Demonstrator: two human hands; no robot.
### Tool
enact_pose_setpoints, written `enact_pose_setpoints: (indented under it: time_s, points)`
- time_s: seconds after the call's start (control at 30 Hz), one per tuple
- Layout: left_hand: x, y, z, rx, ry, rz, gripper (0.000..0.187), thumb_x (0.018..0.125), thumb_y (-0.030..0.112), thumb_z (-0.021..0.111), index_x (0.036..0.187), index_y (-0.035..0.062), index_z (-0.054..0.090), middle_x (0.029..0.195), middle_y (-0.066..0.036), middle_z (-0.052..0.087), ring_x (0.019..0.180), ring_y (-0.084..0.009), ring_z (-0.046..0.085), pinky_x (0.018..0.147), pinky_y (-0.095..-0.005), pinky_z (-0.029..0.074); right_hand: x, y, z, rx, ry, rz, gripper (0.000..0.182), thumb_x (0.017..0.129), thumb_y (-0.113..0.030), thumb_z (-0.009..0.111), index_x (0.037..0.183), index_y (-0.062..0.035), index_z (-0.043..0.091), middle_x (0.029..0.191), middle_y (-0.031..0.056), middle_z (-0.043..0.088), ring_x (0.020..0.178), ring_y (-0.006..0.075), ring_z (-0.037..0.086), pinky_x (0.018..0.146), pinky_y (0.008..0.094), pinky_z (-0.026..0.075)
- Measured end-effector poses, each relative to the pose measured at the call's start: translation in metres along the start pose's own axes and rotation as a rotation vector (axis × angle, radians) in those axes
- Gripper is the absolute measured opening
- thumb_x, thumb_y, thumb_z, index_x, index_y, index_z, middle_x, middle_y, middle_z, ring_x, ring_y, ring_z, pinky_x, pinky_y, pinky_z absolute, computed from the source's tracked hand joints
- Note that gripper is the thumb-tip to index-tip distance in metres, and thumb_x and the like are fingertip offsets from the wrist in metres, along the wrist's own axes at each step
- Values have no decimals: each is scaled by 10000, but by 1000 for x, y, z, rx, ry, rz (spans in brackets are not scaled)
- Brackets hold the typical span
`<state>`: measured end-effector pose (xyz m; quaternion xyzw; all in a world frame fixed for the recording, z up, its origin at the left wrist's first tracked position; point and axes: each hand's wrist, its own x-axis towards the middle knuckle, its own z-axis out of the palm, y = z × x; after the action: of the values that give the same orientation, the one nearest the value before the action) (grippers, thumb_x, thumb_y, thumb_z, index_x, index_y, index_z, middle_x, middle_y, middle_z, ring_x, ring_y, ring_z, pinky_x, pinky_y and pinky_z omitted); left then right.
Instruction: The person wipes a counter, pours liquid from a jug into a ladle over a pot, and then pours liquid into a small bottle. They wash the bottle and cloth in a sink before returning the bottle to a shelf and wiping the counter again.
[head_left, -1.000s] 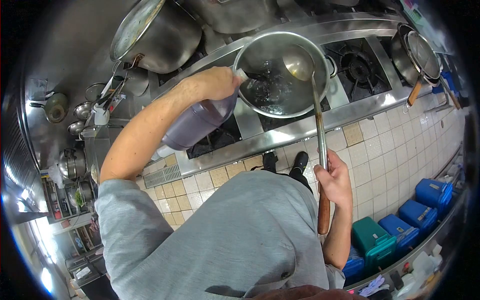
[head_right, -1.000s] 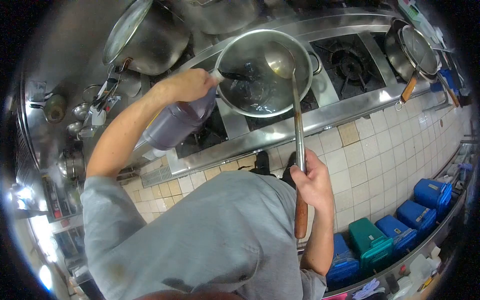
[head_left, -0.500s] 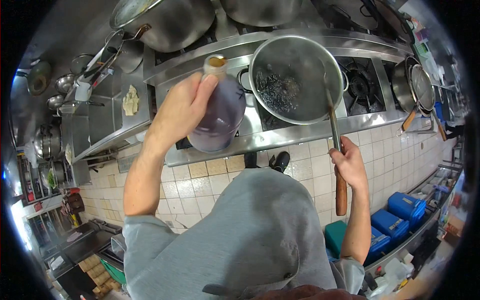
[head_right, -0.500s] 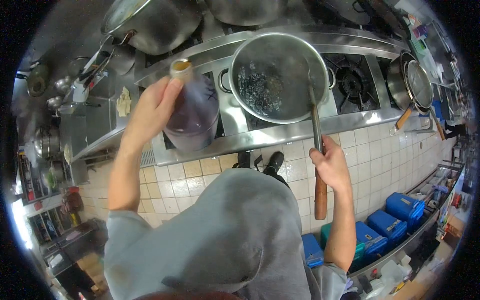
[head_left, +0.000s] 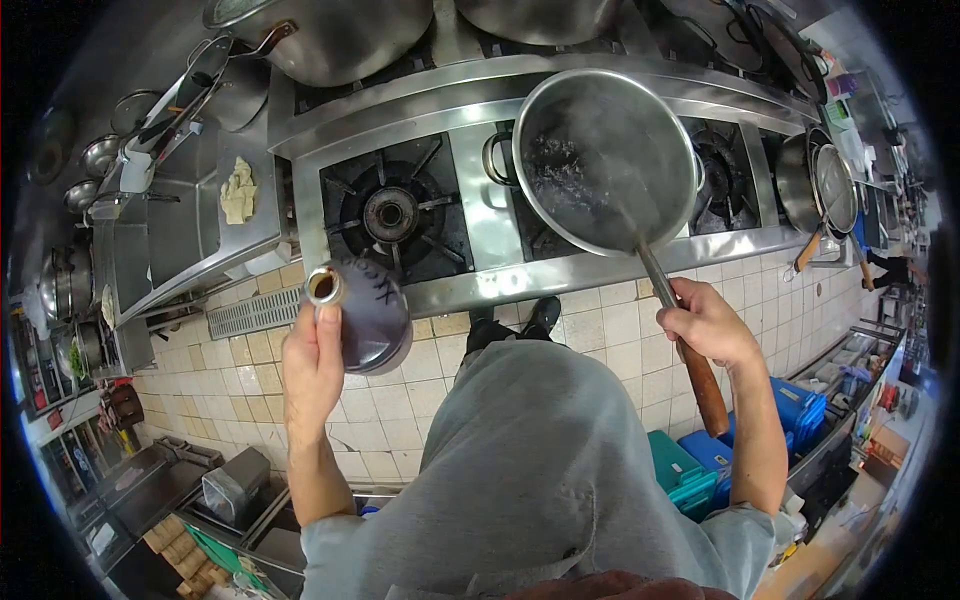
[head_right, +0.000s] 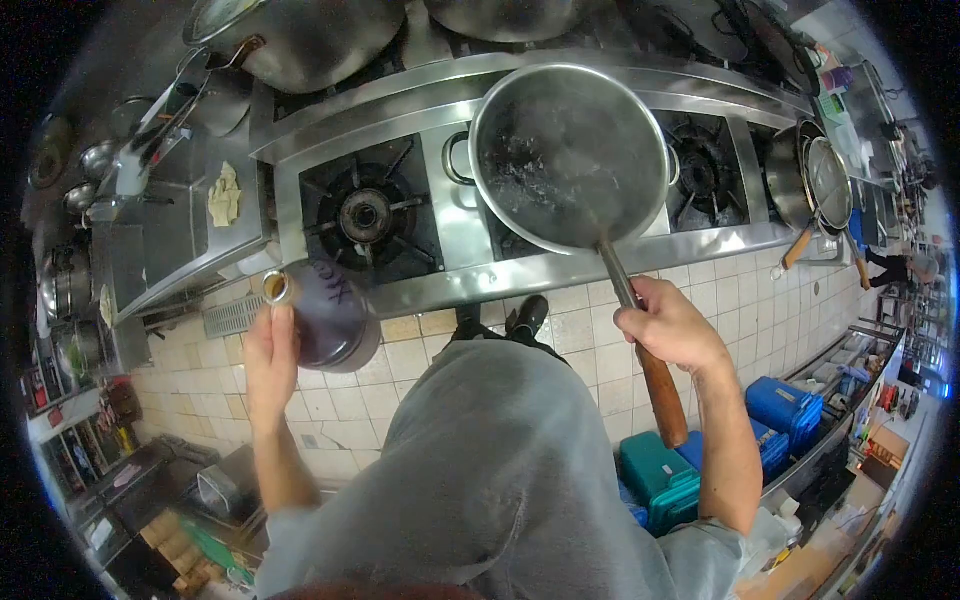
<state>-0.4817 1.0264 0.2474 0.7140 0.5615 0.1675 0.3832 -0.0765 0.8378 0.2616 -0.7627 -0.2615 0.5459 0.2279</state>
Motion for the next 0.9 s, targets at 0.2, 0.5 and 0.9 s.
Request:
enact_pose_setpoints:
  time_s: [0.2,0.5,0.9]
  points:
    - [-19,-21,-8,-152,23,-119,322,1060,294,455,961,9,569,653,41,439,578,-49,396,508,-233,323,5,-13,13,296,-94,82,213,824,-96,580,1001,17,612,663,15,557,512,94,486,450,255,385]
    - [-34,-26,-7,-229,115,-95,323,1060,311,457,887,48,530,632,54,420,541,-32,371,467,-226,300,-2,39,33,1099,-172,-1,401,888,-165,536,1210,73,564,646,-23,489,408,52,406,349,194,307]
    - [-26,-15,-8,-234,50,-39,342,1060,318,454,865,45,522,612,45,417,527,-41,374,467,-231,313,-31,74,53,1173,44,-161,466,876,-130,531,1299,64,497,638,-3,497,355,83,403,330,222,324]
